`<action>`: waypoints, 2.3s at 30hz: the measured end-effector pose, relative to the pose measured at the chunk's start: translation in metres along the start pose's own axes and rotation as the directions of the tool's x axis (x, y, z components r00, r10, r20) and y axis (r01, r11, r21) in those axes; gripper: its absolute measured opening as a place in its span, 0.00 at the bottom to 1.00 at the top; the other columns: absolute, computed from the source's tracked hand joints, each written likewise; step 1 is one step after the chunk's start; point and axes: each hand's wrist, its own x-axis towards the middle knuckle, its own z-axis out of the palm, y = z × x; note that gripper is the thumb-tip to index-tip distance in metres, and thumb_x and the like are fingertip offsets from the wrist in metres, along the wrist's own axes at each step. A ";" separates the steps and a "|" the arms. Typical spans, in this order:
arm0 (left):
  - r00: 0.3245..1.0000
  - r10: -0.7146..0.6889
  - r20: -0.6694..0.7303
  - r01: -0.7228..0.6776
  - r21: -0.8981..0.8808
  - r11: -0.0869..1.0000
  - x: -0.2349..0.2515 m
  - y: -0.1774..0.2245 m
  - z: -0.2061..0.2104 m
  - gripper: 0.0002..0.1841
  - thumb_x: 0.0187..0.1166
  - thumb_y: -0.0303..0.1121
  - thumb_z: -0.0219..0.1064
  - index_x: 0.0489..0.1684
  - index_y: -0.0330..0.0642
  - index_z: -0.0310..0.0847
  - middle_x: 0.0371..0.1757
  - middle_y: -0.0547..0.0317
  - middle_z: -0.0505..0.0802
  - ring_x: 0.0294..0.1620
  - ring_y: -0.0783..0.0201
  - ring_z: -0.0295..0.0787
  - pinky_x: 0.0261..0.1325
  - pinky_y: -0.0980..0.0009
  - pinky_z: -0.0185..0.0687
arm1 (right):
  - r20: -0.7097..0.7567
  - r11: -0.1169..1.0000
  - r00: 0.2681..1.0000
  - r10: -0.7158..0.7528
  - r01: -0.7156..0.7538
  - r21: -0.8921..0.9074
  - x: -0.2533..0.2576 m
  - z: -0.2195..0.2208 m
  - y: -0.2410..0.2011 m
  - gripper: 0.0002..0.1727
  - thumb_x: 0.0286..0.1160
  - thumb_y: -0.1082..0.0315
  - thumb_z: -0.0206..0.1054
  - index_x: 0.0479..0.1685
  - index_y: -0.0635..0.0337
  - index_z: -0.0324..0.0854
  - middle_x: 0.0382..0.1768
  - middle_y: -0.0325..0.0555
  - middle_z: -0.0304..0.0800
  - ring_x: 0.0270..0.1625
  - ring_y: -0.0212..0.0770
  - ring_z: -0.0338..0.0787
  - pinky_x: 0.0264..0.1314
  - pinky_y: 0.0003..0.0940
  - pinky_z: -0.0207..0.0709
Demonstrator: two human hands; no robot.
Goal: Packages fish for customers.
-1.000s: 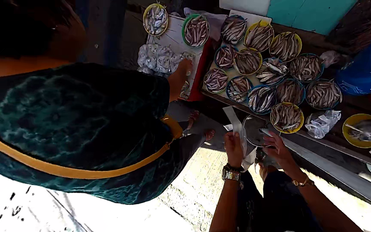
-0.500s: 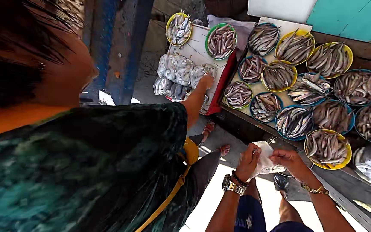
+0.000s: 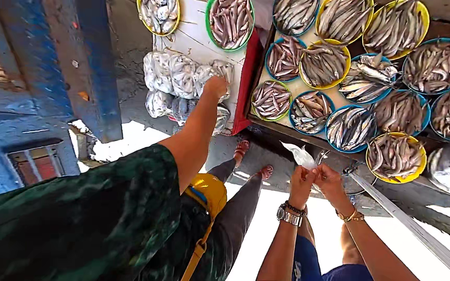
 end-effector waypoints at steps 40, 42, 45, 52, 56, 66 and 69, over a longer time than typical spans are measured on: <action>0.985 -0.146 0.093 0.036 0.715 0.698 0.225 -0.055 -0.069 0.25 0.96 0.40 0.44 0.75 0.28 0.72 0.69 0.28 0.84 0.73 0.37 0.81 0.78 0.41 0.71 | 0.005 0.777 0.790 0.613 -0.604 0.174 0.145 -0.021 0.092 0.30 0.93 0.66 0.54 0.90 0.65 0.53 0.59 0.62 0.85 0.48 0.46 0.92 0.50 0.39 0.87; 0.994 -0.087 0.070 0.016 0.683 0.730 0.268 -0.073 -0.059 0.25 0.95 0.38 0.47 0.81 0.27 0.68 0.74 0.28 0.81 0.77 0.37 0.78 0.82 0.43 0.68 | -0.017 0.731 0.775 0.631 -0.587 0.348 0.163 -0.021 0.105 0.29 0.96 0.66 0.46 0.91 0.63 0.47 0.51 0.60 0.86 0.39 0.45 0.93 0.44 0.39 0.88; 0.996 -0.092 0.016 0.062 0.628 0.775 0.305 -0.074 -0.043 0.22 0.91 0.31 0.50 0.77 0.28 0.70 0.61 0.28 0.88 0.61 0.39 0.87 0.67 0.44 0.80 | -0.057 0.699 0.784 0.619 -0.516 0.496 0.183 -0.019 0.123 0.25 0.97 0.64 0.43 0.87 0.63 0.54 0.42 0.55 0.88 0.34 0.43 0.91 0.40 0.38 0.88; 0.982 -0.190 0.019 0.153 0.523 0.839 0.324 -0.070 -0.054 0.18 0.83 0.27 0.62 0.68 0.29 0.75 0.44 0.43 0.89 0.33 0.59 0.81 0.37 0.61 0.80 | -0.192 0.717 0.746 0.638 -0.484 0.500 0.201 -0.004 0.126 0.22 0.99 0.57 0.42 0.63 0.67 0.74 0.31 0.49 0.89 0.26 0.38 0.89 0.32 0.32 0.85; 0.992 -0.111 0.064 0.072 0.439 0.895 0.327 -0.062 -0.056 0.10 0.80 0.28 0.65 0.52 0.31 0.76 0.38 0.49 0.86 0.31 0.64 0.78 0.35 0.64 0.76 | -0.230 0.703 0.706 0.670 -0.503 0.503 0.207 0.004 0.119 0.23 0.99 0.57 0.41 0.62 0.68 0.75 0.27 0.48 0.87 0.22 0.36 0.86 0.27 0.29 0.82; 0.976 -0.220 -0.002 0.214 0.225 0.950 0.316 -0.051 -0.051 0.26 0.60 0.11 0.65 0.61 0.34 0.71 0.36 0.53 0.85 0.24 0.71 0.73 0.25 0.75 0.68 | -0.137 0.725 0.743 0.655 -0.568 0.389 0.203 -0.010 0.131 0.19 0.98 0.60 0.45 0.58 0.67 0.75 0.25 0.47 0.88 0.20 0.36 0.87 0.23 0.28 0.82; 0.960 -0.279 -0.030 0.280 0.182 0.943 0.293 -0.063 -0.070 0.13 0.61 0.12 0.62 0.39 0.38 0.76 0.19 0.63 0.77 0.13 0.75 0.67 0.15 0.79 0.62 | -0.047 0.709 0.739 0.672 -0.625 0.326 0.200 -0.026 0.128 0.18 0.97 0.60 0.47 0.62 0.65 0.75 0.28 0.47 0.90 0.20 0.36 0.87 0.25 0.28 0.82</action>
